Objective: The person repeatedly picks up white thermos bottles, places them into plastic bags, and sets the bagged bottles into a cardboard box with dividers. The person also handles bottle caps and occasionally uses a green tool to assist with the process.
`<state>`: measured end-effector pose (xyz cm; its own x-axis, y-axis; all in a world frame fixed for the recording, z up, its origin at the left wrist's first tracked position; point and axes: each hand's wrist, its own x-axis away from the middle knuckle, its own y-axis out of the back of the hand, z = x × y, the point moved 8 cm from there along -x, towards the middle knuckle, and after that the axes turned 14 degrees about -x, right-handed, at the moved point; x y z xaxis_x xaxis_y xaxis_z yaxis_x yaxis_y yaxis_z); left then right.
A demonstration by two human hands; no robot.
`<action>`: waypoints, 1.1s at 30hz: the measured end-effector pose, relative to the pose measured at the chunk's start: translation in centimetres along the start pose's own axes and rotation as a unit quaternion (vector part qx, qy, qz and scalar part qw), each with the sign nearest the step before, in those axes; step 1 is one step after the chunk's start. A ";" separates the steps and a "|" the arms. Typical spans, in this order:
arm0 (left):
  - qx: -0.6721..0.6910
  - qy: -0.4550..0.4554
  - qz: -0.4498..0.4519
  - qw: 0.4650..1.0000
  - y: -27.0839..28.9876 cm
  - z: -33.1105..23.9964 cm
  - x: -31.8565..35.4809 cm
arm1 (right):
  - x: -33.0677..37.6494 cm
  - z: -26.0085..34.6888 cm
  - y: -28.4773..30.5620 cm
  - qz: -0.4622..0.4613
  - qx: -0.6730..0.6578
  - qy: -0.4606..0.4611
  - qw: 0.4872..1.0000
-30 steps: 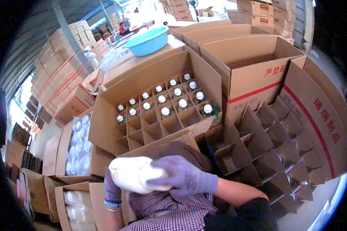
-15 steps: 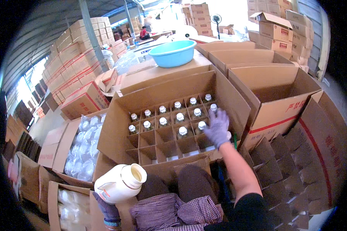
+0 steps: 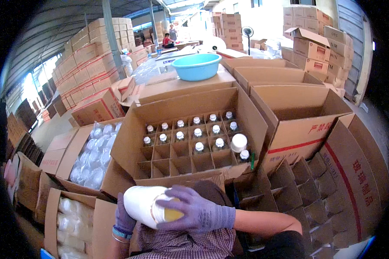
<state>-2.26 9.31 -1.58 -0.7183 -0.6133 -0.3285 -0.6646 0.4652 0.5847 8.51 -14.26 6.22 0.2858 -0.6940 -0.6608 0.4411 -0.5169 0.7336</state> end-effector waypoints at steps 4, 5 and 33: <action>0.164 0.085 -0.060 0.981 -0.2 1.4 1.9 | 7.1 -5.5 -3.0 -0.210 -0.276 -0.428 0.835; 0.093 0.036 -0.099 0.990 0.2 0.3 2.4 | 8.9 -5.9 -4.6 -0.187 -0.365 -0.474 0.780; -0.172 -0.093 0.035 0.980 -19.4 4.7 -19.8 | 18.3 -0.7 11.1 -0.287 0.132 -0.314 0.895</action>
<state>23.88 15.43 -9.97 -0.8057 -0.4464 -0.3892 -0.5270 0.2404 0.8152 19.22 -32.35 2.10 -0.4958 -0.3774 -0.7821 0.1210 -0.9219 0.3681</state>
